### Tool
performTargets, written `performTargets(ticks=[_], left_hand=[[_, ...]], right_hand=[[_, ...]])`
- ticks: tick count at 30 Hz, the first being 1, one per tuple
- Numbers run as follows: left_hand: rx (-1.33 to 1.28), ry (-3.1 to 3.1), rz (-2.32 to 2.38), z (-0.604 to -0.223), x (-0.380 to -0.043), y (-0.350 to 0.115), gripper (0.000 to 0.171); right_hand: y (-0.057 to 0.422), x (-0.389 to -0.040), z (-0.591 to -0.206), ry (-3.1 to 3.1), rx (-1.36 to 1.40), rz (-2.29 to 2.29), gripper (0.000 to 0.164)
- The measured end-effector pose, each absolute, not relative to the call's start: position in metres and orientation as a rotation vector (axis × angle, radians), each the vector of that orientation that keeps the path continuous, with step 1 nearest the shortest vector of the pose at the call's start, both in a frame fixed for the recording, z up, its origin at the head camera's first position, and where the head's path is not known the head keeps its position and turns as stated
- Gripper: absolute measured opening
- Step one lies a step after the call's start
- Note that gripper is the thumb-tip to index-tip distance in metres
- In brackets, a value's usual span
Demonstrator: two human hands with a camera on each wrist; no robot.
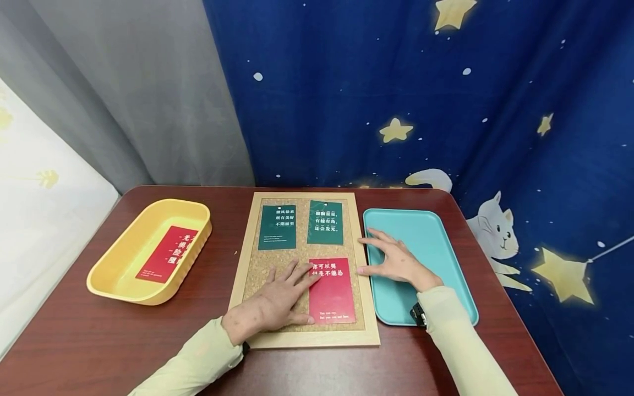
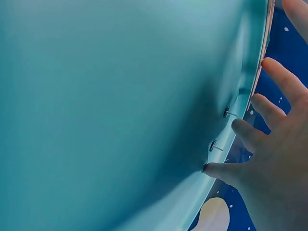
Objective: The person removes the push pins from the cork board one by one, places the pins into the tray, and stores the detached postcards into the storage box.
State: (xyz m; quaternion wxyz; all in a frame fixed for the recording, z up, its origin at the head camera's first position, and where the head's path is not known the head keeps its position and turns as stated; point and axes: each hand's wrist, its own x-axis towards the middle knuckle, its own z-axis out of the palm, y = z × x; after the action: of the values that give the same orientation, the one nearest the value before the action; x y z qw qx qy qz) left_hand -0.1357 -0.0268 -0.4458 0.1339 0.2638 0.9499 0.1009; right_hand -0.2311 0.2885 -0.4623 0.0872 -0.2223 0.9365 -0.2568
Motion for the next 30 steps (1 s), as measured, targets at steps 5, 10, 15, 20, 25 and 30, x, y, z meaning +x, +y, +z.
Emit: performTargets(ticks=[5,10,15,20,25,30], left_hand=[[0.761,2.754,0.288,-0.4458,-0.136,-0.0272,0.09],[0.751,2.751,0.274,-0.4476,-0.135,-0.028,0.091],[0.75,2.751,0.274,-0.4473,-0.1346,-0.0277,0.091],[0.754,2.749,0.278,-0.4463,-0.1348,-0.0275,0.091],[0.757,2.743,0.296,-0.4451,-0.1344,-0.0277,0.09],[0.752,2.743,0.308,-0.4436,-0.1337,-0.0276,0.091]], right_hand=[[0.2867,-0.2305,-0.4623,2.783,-0.638,-0.738,0.084],[0.286,-0.2307,-0.4657,2.778,-0.637,-0.72,0.087],[0.2866,-0.2307,-0.466,2.776,-0.631,-0.72,0.088],[0.2863,-0.2303,-0.4665,2.773,-0.626,-0.719,0.088],[0.2863,-0.2302,-0.4666,2.766,-0.628,-0.727,0.088],[0.2867,-0.2302,-0.4652,2.753,-0.63,-0.741,0.087]])
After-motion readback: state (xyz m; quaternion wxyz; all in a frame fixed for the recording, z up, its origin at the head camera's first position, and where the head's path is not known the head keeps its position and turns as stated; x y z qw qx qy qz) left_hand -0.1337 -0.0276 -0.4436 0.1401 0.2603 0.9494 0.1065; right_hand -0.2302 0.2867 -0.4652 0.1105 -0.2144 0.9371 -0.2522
